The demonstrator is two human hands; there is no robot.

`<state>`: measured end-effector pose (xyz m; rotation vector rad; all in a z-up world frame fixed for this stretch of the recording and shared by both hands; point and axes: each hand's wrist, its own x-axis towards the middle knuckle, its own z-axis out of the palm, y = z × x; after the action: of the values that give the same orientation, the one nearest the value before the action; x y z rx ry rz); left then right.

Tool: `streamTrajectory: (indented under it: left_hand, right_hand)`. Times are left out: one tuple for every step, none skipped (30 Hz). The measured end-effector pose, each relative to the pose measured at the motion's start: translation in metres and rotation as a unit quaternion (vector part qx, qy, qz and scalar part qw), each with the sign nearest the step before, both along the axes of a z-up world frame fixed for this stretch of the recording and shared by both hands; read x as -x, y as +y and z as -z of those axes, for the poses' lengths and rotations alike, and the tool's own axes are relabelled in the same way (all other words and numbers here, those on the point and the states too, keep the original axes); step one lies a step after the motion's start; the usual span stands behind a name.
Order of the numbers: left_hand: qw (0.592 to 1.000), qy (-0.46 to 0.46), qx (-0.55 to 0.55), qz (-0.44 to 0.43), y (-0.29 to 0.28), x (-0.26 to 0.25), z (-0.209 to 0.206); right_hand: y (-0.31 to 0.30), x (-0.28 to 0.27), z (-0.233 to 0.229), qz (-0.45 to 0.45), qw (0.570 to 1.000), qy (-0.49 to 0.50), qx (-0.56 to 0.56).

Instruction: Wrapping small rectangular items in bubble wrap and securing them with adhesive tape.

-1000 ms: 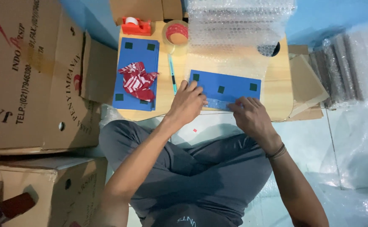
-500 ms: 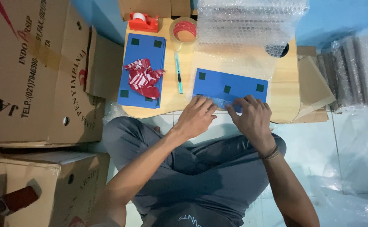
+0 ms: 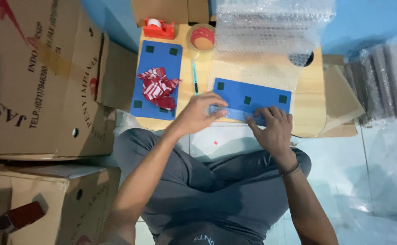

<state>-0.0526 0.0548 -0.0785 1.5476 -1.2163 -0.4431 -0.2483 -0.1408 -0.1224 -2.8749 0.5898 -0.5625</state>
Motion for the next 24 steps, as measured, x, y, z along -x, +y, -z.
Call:
streamTrajectory:
  left_hand:
    - [0.999, 0.021, 0.026, -0.020, 0.001, -0.009, -0.003]
    - [0.997, 0.043, 0.051, -0.041, 0.003, -0.018, -0.006]
    - [0.997, 0.041, 0.051, -0.046, 0.004, -0.044, -0.006]
    - [0.994, -0.020, 0.046, -0.096, 0.006, -0.071, -0.005]
    - [0.985, -0.081, 0.041, -0.144, 0.006, -0.096, -0.005]
    - [0.985, -0.082, 0.041, -0.147, 0.008, -0.118, -0.007]
    - [0.963, -0.173, -0.003, -0.207, 0.007, -0.141, -0.009]
    - [0.927, -0.262, -0.048, -0.263, 0.005, -0.164, -0.013]
    - [0.927, -0.264, -0.044, -0.263, 0.005, -0.184, -0.001]
    - [0.905, -0.302, -0.096, -0.282, 0.004, -0.205, 0.009]
    - [0.880, -0.340, -0.145, -0.299, 0.000, -0.227, 0.019]
    - [0.881, -0.342, -0.139, -0.297, 0.001, -0.235, 0.027]
    - [0.869, -0.357, -0.174, -0.294, -0.002, -0.242, 0.035]
    - [0.856, -0.372, -0.209, -0.291, -0.006, -0.249, 0.044]
    - [0.859, -0.374, -0.203, -0.286, -0.008, -0.253, 0.048]
    - [0.847, -0.391, -0.215, -0.289, -0.011, -0.257, 0.053]
    - [0.835, -0.406, -0.230, -0.291, -0.010, -0.260, 0.060]
    - [0.838, -0.407, -0.228, -0.285, -0.012, -0.265, 0.058]
    - [0.823, -0.417, -0.259, -0.287, -0.013, -0.267, 0.059]
    - [0.806, -0.427, -0.289, -0.289, -0.013, -0.270, 0.060]
    - [0.808, -0.427, -0.290, -0.284, -0.009, -0.260, 0.050]
    - [0.814, -0.447, -0.218, -0.299, -0.003, -0.251, 0.040]
    - [0.815, -0.466, -0.145, -0.312, 0.004, -0.243, 0.029]
    - [0.816, -0.466, -0.147, -0.309, 0.008, -0.217, 0.009]
  right_hand:
    - [0.001, 0.001, 0.001, 0.001, 1.000, -0.005, -0.004]
    - [0.001, 0.002, 0.003, 0.001, 1.000, -0.009, -0.008]
    - [0.001, 0.002, 0.005, -0.004, 1.000, -0.010, -0.008]
    - [0.000, 0.001, 0.007, 0.001, 1.000, -0.013, -0.015]
    - [-0.001, 0.002, 0.009, 0.008, 1.000, -0.016, -0.021]
    - [0.004, 0.001, 0.004, 0.005, 1.000, -0.017, -0.021]
    - [0.008, 0.000, -0.002, 0.012, 1.000, -0.015, -0.016]
    - [0.012, -0.001, -0.008, 0.019, 1.000, -0.013, -0.012]
    - [0.013, -0.001, -0.009, 0.020, 1.000, -0.015, -0.009]
    - [0.013, -0.001, -0.010, 0.021, 1.000, -0.004, -0.020]
    - [0.013, -0.001, -0.011, 0.024, 0.999, 0.007, -0.029]
    - [0.013, -0.003, -0.009, 0.028, 0.999, 0.004, -0.026]
    - [0.013, -0.003, -0.008, 0.031, 0.999, 0.002, -0.025]
    - [0.012, -0.002, -0.006, 0.035, 0.999, 0.001, -0.023]
    - [0.010, -0.003, -0.004, 0.042, 0.999, -0.001, -0.020]
    - [0.009, -0.003, -0.003, 0.048, 0.998, 0.013, -0.027]
    - [0.010, -0.002, 0.000, 0.054, 0.997, 0.029, -0.038]
    - [0.010, -0.003, -0.001, 0.061, 0.997, 0.030, -0.038]
    - [0.010, -0.003, 0.000, 0.052, 0.998, 0.013, -0.036]
    - [0.010, -0.002, 0.000, 0.043, 0.999, -0.003, -0.033]
    - [0.011, -0.002, -0.001, 0.048, 0.998, -0.001, -0.035]
    - [0.011, -0.001, -0.003, 0.048, 0.998, 0.004, -0.036]
    - [0.012, -0.003, -0.004, 0.047, 0.998, 0.008, -0.037]
    - [0.012, -0.003, -0.004, 0.049, 0.998, 0.009, -0.040]
